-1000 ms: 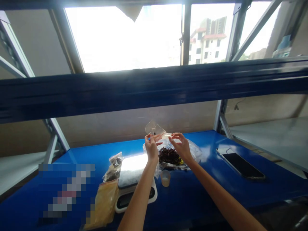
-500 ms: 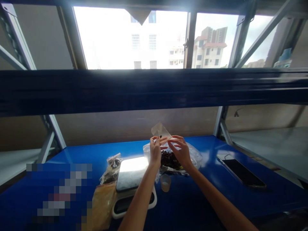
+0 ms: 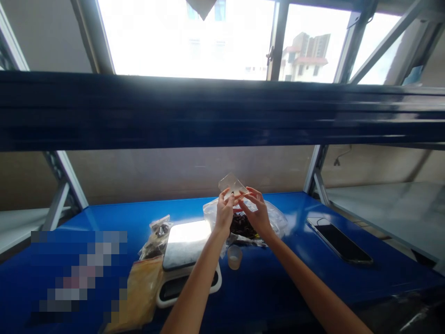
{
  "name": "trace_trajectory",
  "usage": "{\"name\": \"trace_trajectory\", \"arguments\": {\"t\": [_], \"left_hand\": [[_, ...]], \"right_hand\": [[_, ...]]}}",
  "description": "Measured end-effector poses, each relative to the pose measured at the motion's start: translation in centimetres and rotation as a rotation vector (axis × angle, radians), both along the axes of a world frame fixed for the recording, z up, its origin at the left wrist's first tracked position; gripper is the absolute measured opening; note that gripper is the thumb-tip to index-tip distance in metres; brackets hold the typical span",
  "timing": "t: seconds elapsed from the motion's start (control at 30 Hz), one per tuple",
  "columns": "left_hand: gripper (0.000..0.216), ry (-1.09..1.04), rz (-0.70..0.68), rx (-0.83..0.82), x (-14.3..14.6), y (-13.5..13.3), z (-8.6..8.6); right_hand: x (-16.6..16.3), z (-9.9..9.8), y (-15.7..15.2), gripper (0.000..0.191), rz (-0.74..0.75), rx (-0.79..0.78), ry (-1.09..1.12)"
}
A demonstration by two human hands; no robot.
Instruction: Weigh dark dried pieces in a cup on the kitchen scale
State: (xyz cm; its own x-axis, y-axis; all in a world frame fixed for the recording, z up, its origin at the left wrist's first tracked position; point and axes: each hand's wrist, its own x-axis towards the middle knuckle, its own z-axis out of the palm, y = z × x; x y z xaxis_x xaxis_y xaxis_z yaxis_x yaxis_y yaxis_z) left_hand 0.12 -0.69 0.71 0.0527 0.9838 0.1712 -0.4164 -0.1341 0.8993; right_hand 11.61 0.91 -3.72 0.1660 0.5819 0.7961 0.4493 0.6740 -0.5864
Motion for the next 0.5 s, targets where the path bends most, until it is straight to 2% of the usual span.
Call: {"name": "trace_trajectory", "arguments": {"t": [0.23,0.37,0.5], "left_hand": [[0.031,0.058,0.008,0.009,0.01,0.13,-0.07],[0.025,0.066,0.029,0.03,-0.05,0.61,-0.62],[0.024,0.064,0.035,0.024,-0.01,0.92,-0.78]], "right_hand": [[-0.27,-0.17,-0.12,0.038,0.068,-0.043,-0.123],[-0.4,-0.23,-0.23,0.037,0.117,-0.04,-0.152],[-0.4,-0.14,-0.23,0.029,0.074,-0.03,-0.115]]}}
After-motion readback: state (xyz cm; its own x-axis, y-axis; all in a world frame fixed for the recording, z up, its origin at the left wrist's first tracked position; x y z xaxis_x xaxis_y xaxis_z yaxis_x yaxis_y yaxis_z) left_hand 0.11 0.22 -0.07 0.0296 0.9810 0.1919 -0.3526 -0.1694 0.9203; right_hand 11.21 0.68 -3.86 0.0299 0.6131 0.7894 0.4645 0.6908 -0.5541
